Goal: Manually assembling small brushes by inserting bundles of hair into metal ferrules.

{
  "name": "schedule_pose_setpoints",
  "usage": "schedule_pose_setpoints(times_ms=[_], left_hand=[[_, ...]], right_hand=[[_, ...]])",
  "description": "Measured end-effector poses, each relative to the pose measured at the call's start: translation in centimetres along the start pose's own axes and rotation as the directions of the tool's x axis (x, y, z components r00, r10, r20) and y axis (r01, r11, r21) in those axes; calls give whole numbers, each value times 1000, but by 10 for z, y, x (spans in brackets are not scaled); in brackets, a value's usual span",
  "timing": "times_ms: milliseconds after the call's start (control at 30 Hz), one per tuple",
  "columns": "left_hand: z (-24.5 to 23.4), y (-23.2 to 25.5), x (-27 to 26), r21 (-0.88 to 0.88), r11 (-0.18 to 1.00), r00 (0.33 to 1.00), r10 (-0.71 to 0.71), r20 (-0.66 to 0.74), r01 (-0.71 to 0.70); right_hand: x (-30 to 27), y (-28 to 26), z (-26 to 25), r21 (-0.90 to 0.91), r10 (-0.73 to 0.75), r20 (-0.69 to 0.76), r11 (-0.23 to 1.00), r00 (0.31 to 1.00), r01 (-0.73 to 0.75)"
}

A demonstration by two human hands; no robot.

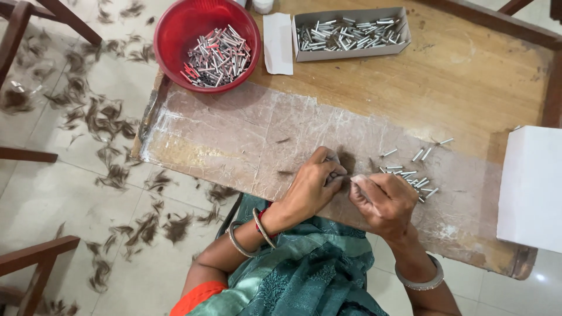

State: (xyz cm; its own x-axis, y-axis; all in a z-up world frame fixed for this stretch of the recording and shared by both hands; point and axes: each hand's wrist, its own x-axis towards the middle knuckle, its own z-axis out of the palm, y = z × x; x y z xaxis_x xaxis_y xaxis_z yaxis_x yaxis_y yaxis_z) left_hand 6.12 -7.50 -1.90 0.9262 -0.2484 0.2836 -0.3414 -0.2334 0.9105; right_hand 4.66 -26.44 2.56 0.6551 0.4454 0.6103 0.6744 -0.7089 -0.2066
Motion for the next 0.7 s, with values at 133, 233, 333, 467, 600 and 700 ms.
schedule_pose_setpoints(times_ms=[133,233,333,467,600,700], left_hand=[[-12,10,-1,50,998,999,46,23,-47],[-26,17,-4,-298,949,993,-77,93,102],[-31,6,-19,-641,755,975,10,222,138],[-42,10,-27,-421,897,965,217,150,-136],[-55,19,-35,-393,902,965,238,107,-179],[-57,21,-45,-386,898,961,262,84,-211]], right_hand=[[-14,9,-6,157,220,-48,965,974,-211],[-22,18,-5,563,489,305,599,817,-569],[-22,10,-6,687,396,587,218,706,-694],[-9,-8,-15,682,282,645,208,710,-701],[-10,-10,-12,646,251,679,242,690,-724],[-23,-3,-1,660,234,689,187,686,-728]])
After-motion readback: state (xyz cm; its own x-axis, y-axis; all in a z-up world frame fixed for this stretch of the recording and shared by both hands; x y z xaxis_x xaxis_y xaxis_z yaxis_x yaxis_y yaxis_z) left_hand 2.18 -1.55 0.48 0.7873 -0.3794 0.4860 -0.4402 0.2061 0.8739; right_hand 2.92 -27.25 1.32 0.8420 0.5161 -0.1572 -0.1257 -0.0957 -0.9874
